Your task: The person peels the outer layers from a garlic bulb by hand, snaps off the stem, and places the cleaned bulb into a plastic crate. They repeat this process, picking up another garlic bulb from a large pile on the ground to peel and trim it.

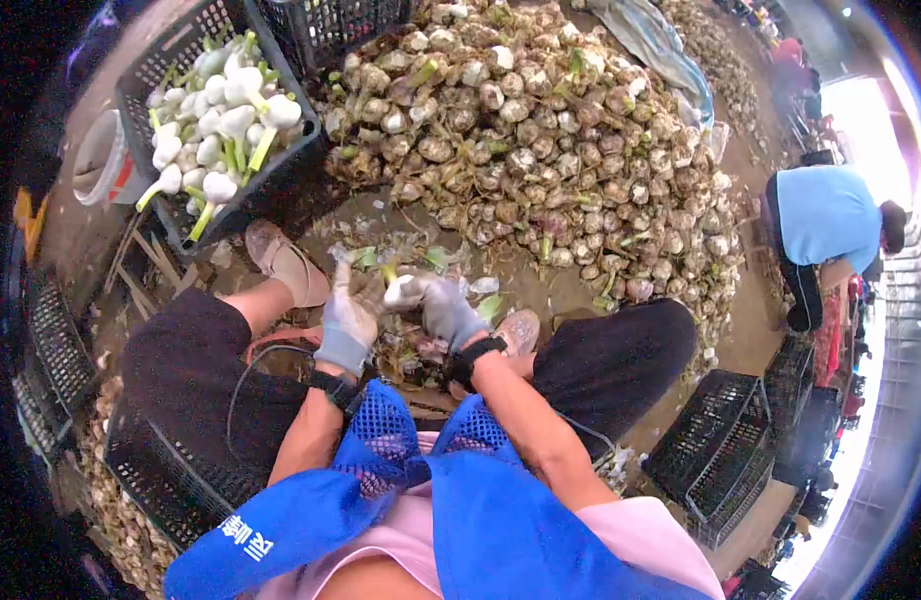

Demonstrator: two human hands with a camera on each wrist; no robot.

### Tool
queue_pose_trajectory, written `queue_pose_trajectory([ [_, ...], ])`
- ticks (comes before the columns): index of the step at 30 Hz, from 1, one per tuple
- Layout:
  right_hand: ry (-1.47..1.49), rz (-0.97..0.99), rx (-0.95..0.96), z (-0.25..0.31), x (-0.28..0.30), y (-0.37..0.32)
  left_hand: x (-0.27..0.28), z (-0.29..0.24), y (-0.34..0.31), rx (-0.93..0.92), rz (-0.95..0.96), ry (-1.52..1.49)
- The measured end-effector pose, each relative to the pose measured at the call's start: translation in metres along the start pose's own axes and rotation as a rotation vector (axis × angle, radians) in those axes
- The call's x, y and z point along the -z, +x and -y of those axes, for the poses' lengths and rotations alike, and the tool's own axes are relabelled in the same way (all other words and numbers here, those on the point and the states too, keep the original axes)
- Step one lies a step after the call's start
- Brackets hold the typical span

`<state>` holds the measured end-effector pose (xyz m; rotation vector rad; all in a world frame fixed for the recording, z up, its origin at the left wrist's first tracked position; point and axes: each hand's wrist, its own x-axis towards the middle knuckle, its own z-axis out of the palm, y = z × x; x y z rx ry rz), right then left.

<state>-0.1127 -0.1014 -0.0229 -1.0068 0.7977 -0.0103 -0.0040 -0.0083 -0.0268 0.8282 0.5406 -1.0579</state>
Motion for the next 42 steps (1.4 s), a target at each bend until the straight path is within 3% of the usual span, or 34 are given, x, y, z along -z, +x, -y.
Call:
queue_pose_trajectory([
  [2,0.026,0.019,0.139,0.019,0.000,0.009,0.001,-0.003,0.008,-0.158,-0.205,-0.016],
  [3,0.040,0.022,0.269,0.034,-0.007,0.018,0.015,0.000,0.018,-0.222,-0.060,0.053],
  [6,0.158,0.062,0.531,0.130,-0.068,0.027,0.011,0.003,0.019,-0.152,-0.060,0.086],
  [8,-0.536,-0.176,0.809,0.167,-0.050,0.025,0.014,0.004,0.021,-0.167,-0.046,0.099],
  [10,-1.074,-0.624,0.950,0.167,0.015,0.046,-0.008,-0.002,0.004,-0.241,-0.041,0.228],
  [11,-1.369,-0.811,0.852,0.159,0.055,0.049,-0.012,0.000,0.002,-0.247,-0.021,0.225],
  [12,-1.632,-0.960,0.441,0.152,0.087,0.047,-0.011,0.002,0.008,-0.248,-0.033,0.210],
  [13,-1.756,-0.986,0.076,0.141,0.118,0.050,-0.007,0.006,0.015,-0.254,-0.059,0.215],
  [14,-1.722,-0.882,-0.183,0.139,0.135,0.049,-0.003,0.010,0.017,-0.253,-0.082,0.227],
  [16,-1.809,-0.883,-0.223,0.122,0.169,0.052,-0.013,0.006,0.006,-0.206,-0.004,0.250],
  [18,-1.603,-0.973,0.035,0.115,0.200,0.056,-0.009,0.009,0.010,-0.111,0.002,0.202],
  [19,-1.585,-1.162,0.228,0.104,0.229,0.070,-0.006,0.015,0.016,-0.160,0.005,0.230],
  [20,-0.999,-1.112,0.526,0.099,0.259,0.073,-0.009,0.011,0.012,-0.171,0.008,0.234],
  [21,-1.196,-1.201,0.366,0.105,0.302,0.074,-0.014,0.006,0.005,-0.136,0.031,0.271],
  [22,-1.389,-1.287,0.187,0.120,0.306,0.061,-0.017,0.005,0.000,-0.094,0.058,0.310],
  [24,-0.944,-0.916,0.683,0.111,0.301,0.025,-0.018,0.009,0.002,-0.084,0.138,0.353],
  [25,-0.915,-0.746,0.711,0.129,0.224,-0.006,-0.019,0.009,0.004,-0.082,0.202,0.386],
  [26,-0.874,-0.574,0.722,0.148,0.143,-0.040,-0.030,0.008,-0.006,-0.088,0.212,0.392],
  [28,-0.085,-0.304,0.390,0.141,0.079,-0.056,-0.057,0.003,-0.033,-0.216,0.438,0.553],
  [30,0.129,-0.120,0.379,0.108,0.036,-0.057,-0.057,0.005,-0.041,-0.230,0.517,0.550],
  [32,0.057,-0.011,0.289,0.097,0.013,-0.063,-0.054,0.000,-0.046,-0.241,0.604,0.540],
  [36,0.160,-0.129,0.324,0.081,-0.014,-0.063,-0.052,-0.006,-0.058,-0.277,0.565,0.383],
  [40,0.033,-0.174,0.435,0.076,-0.025,-0.058,-0.046,-0.005,-0.061,-0.324,0.602,0.297],
  [42,0.153,-0.094,0.396,0.073,-0.024,-0.061,-0.045,-0.003,-0.065,-0.308,0.580,0.263],
])
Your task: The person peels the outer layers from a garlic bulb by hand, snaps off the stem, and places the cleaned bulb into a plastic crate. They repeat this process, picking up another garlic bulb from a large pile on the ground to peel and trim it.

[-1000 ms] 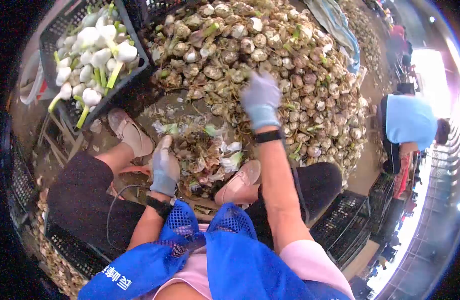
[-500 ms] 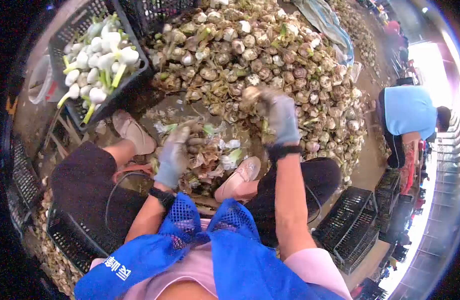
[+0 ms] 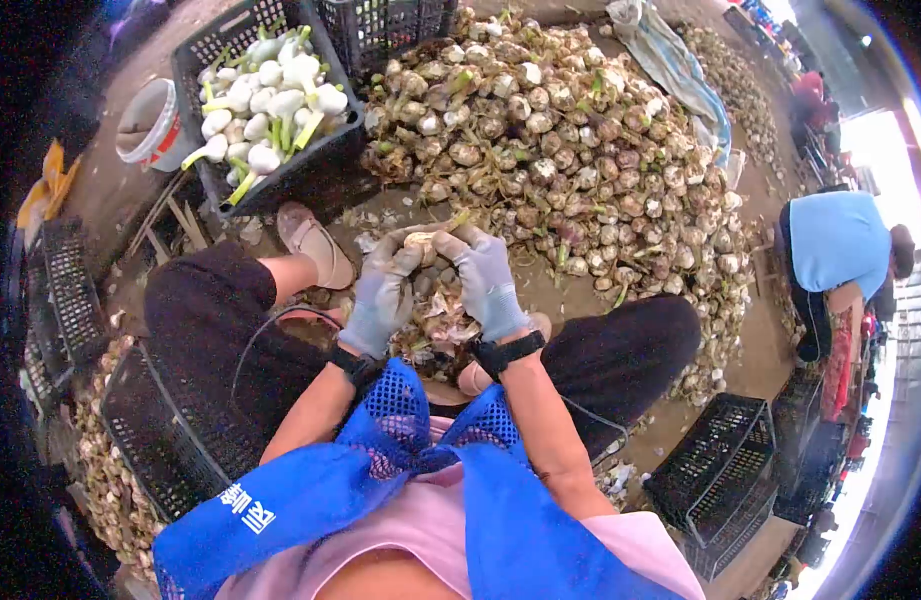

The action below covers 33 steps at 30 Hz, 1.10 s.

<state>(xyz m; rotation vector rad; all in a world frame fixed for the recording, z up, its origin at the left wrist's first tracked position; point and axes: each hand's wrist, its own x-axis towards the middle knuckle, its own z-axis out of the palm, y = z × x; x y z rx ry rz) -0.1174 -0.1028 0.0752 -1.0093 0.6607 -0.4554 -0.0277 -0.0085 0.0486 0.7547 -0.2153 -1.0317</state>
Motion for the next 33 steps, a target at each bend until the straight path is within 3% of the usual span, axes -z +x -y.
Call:
queue_pose_trajectory([
  [4,0.056,0.025,-0.040,0.002,-0.001,-0.007,0.014,0.001,-0.001,0.006,0.093,0.186],
  [8,0.106,0.008,-0.037,0.002,0.001,-0.005,0.008,0.001,0.002,0.029,0.098,0.058],
  [10,0.103,0.007,-0.035,0.002,0.003,-0.003,0.005,0.003,0.004,0.067,0.008,0.094],
  [12,-0.277,-0.043,0.062,0.001,0.000,0.002,-0.001,-0.002,0.000,0.070,-0.011,0.123],
  [14,-0.315,-0.053,0.123,-0.002,-0.001,0.002,0.003,-0.004,-0.002,0.063,-0.041,0.155],
  [16,-0.236,0.014,0.121,-0.008,0.005,0.003,0.014,0.002,0.001,0.165,0.003,-0.063],
  [17,-0.023,-0.011,-0.010,-0.009,0.004,0.001,0.015,0.004,-0.001,0.161,0.039,-0.115],
  [20,0.072,-0.006,-0.062,-0.005,0.005,0.001,0.009,0.003,0.004,0.147,-0.063,0.032],
  [21,0.047,0.000,-0.066,-0.008,0.011,0.004,0.007,-0.002,0.004,0.106,-0.086,0.247],
  [22,0.045,-0.004,-0.069,-0.020,0.016,0.009,0.006,0.002,0.008,0.110,-0.086,0.245],
  [24,-0.289,-0.063,0.346,-0.043,0.022,0.016,0.004,0.013,0.015,-0.412,-0.095,0.546],
  [25,-0.968,-0.022,0.730,-0.033,0.022,0.008,0.002,0.007,0.009,-0.230,-0.141,0.455],
  [26,-0.969,-0.019,0.727,-0.034,0.018,0.008,0.010,0.015,0.011,-0.229,-0.144,0.454],
  [28,-0.106,-0.279,0.009,-0.038,0.008,0.012,0.031,0.035,0.021,-0.280,-0.234,0.534],
  [29,-0.403,-0.243,0.122,-0.037,0.007,0.013,0.004,0.005,0.006,0.124,-0.414,0.361],
  [30,-0.402,-0.240,0.125,-0.041,0.011,0.017,0.007,0.003,0.005,0.120,-0.414,0.363],
  [32,-0.930,-0.180,0.590,-0.045,0.014,0.025,0.018,-0.001,0.005,0.482,-0.265,-0.061],
  [33,-0.924,-0.165,0.551,-0.047,0.018,0.025,0.027,0.005,0.009,0.447,-0.184,-0.142],
])
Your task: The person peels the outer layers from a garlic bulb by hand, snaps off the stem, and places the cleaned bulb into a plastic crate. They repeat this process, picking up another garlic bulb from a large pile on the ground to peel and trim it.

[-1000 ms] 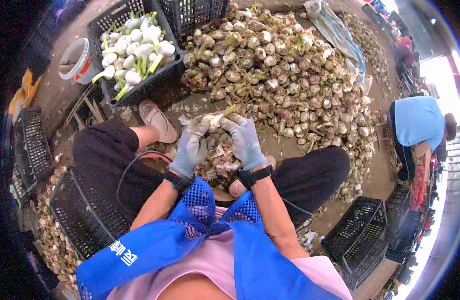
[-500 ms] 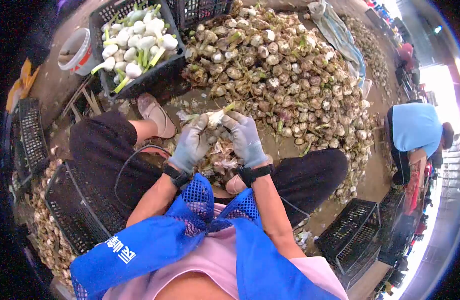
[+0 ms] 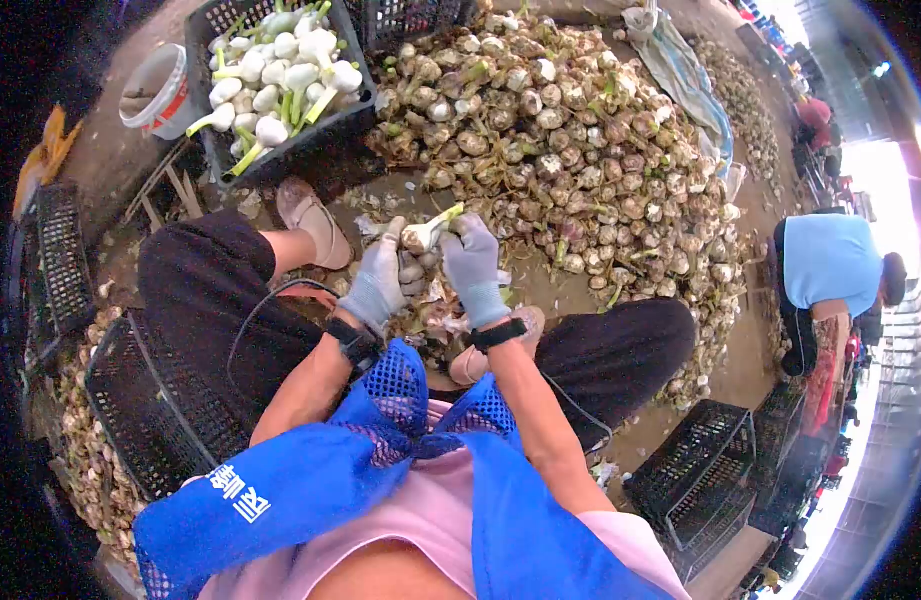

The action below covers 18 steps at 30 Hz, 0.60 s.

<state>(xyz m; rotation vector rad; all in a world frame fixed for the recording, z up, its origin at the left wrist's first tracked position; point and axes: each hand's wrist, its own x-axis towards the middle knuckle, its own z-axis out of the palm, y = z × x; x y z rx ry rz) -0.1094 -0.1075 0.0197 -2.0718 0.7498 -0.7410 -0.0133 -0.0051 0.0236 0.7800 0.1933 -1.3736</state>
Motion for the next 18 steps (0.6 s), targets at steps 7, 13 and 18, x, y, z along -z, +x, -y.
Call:
queue_pose_trajectory([
  [7,0.914,0.185,-0.635,0.026,0.030,-0.010,-0.033,-0.009,-0.015,-0.211,-0.179,0.501],
  [13,0.821,0.247,-0.545,0.033,0.039,-0.005,-0.016,0.005,-0.002,-0.950,-0.076,0.867],
  [18,0.746,0.305,-0.533,0.034,0.045,-0.004,-0.007,-0.016,-0.010,-0.045,0.152,0.279],
])
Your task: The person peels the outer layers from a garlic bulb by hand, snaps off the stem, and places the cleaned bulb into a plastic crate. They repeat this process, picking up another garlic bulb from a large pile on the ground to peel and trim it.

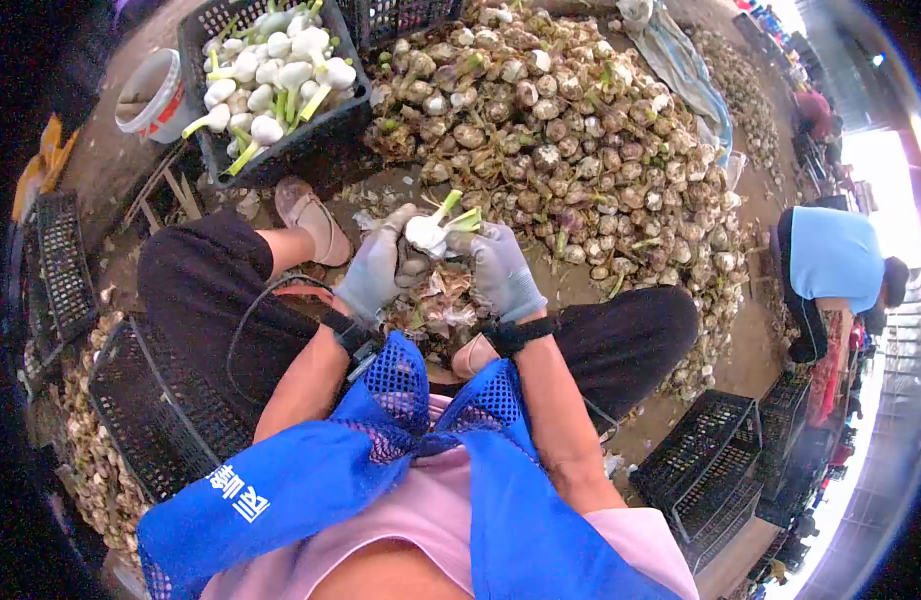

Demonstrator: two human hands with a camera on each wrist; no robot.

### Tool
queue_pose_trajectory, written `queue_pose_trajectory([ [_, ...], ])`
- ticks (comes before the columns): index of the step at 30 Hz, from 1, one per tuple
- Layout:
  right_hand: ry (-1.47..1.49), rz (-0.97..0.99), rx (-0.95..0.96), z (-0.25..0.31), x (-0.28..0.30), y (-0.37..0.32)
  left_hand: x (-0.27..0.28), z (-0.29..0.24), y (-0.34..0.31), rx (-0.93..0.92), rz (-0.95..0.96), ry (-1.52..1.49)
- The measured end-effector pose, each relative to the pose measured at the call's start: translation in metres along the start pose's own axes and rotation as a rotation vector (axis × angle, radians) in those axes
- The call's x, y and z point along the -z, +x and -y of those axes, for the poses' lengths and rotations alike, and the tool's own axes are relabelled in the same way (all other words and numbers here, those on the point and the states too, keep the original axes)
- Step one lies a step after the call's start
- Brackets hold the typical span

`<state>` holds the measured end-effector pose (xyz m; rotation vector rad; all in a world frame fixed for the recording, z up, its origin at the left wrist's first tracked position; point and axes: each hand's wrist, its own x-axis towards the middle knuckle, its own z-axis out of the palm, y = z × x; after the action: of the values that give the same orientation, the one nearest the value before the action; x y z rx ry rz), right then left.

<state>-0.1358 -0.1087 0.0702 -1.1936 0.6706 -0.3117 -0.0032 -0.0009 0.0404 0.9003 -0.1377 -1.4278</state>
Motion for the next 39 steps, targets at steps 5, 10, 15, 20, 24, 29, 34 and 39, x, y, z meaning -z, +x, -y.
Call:
queue_pose_trajectory([
  [5,-0.849,-0.361,0.481,-0.024,-0.014,0.010,0.016,0.035,0.037,-0.558,-0.252,0.610],
  [10,-0.503,-0.245,0.211,-0.033,-0.023,-0.001,-0.009,0.029,0.022,-0.375,-0.214,0.137],
  [15,-0.030,-0.243,0.077,-0.021,-0.005,0.010,-0.009,0.019,0.023,-0.391,-0.136,-0.062],
  [20,-1.059,-0.485,0.518,-0.027,0.014,0.046,-0.001,0.010,0.014,-0.453,-0.001,-0.079],
  [24,-1.377,-0.264,0.037,-0.050,0.026,0.046,0.025,0.014,0.016,-0.361,0.058,-0.365],
  [29,-1.139,-0.179,0.203,-0.025,0.016,0.019,0.032,0.017,0.027,-0.323,0.041,-0.508],
  [34,-0.125,-0.140,0.012,-0.009,-0.023,0.011,0.023,0.024,0.033,-0.347,-0.073,-0.428],
  [39,0.018,-0.178,-0.086,-0.019,-0.020,0.014,0.017,0.021,0.023,-0.292,-0.180,-0.452],
])
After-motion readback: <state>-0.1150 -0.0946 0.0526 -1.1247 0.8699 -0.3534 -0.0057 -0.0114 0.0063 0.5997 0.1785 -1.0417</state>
